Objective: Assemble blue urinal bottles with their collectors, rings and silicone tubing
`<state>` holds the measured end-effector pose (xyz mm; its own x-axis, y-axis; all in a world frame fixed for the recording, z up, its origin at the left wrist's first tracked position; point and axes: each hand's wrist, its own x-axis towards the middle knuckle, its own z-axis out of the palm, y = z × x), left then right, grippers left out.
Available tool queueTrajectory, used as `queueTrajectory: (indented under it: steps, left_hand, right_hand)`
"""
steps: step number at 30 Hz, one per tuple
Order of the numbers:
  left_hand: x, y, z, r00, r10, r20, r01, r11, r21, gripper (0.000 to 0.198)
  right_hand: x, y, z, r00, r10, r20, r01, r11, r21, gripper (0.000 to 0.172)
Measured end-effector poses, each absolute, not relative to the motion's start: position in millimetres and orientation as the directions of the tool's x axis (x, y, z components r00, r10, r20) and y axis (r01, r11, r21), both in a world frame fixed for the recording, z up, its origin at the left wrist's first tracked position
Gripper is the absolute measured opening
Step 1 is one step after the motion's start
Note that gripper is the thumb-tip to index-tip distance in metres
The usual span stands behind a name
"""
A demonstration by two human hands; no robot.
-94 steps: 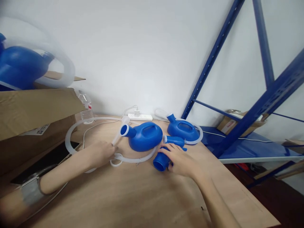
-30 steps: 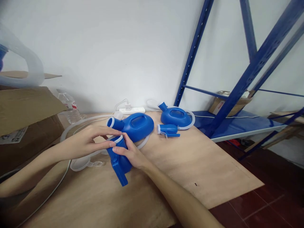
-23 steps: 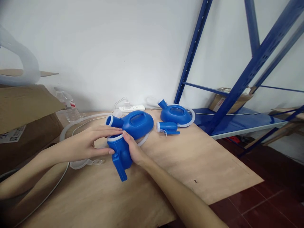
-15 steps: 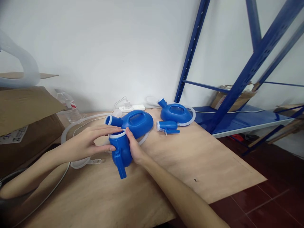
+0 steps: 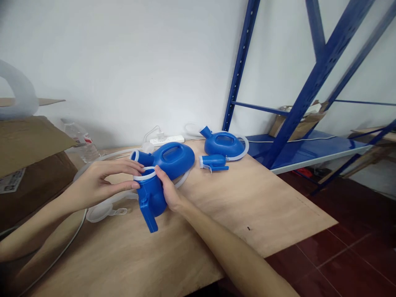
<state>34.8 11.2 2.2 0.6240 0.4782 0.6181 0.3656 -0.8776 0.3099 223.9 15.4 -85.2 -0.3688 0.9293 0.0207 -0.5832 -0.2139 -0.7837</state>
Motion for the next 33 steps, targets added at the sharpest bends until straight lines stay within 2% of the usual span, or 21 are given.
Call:
queueTrajectory:
  steps: [11, 18, 25, 33]
  left_hand:
    - [37, 12, -4, 0.604, 0.392, 0.693, 0.315, -0.917, 0.245, 0.017]
    - [38, 12, -2, 0.607, 0.359, 0.709, 0.299, -0.930, 0.215, 0.016]
    - [40, 10, -1, 0.588, 0.411, 0.697, 0.345, -0.906, 0.245, 0.027]
    - [40, 11, -3, 0.550, 0.468, 0.692, 0.353, -0.881, 0.315, 0.031]
  right_hand:
    - [228, 21, -92, -0.494, 0.869, 0.021, -0.520, -0.277, -0.808, 0.059]
    - [233, 21, -87, -0.523, 0.850, 0.060, -0.473, -0.231, -0.850, 0.064]
    - [234, 20, -87, -0.523, 0.850, 0.061, -0.440, -0.208, -0.874, 0.074]
    - [234, 28, -96, -0.465, 0.884, 0.054, -0.420, -0.167, -0.892, 0.075]
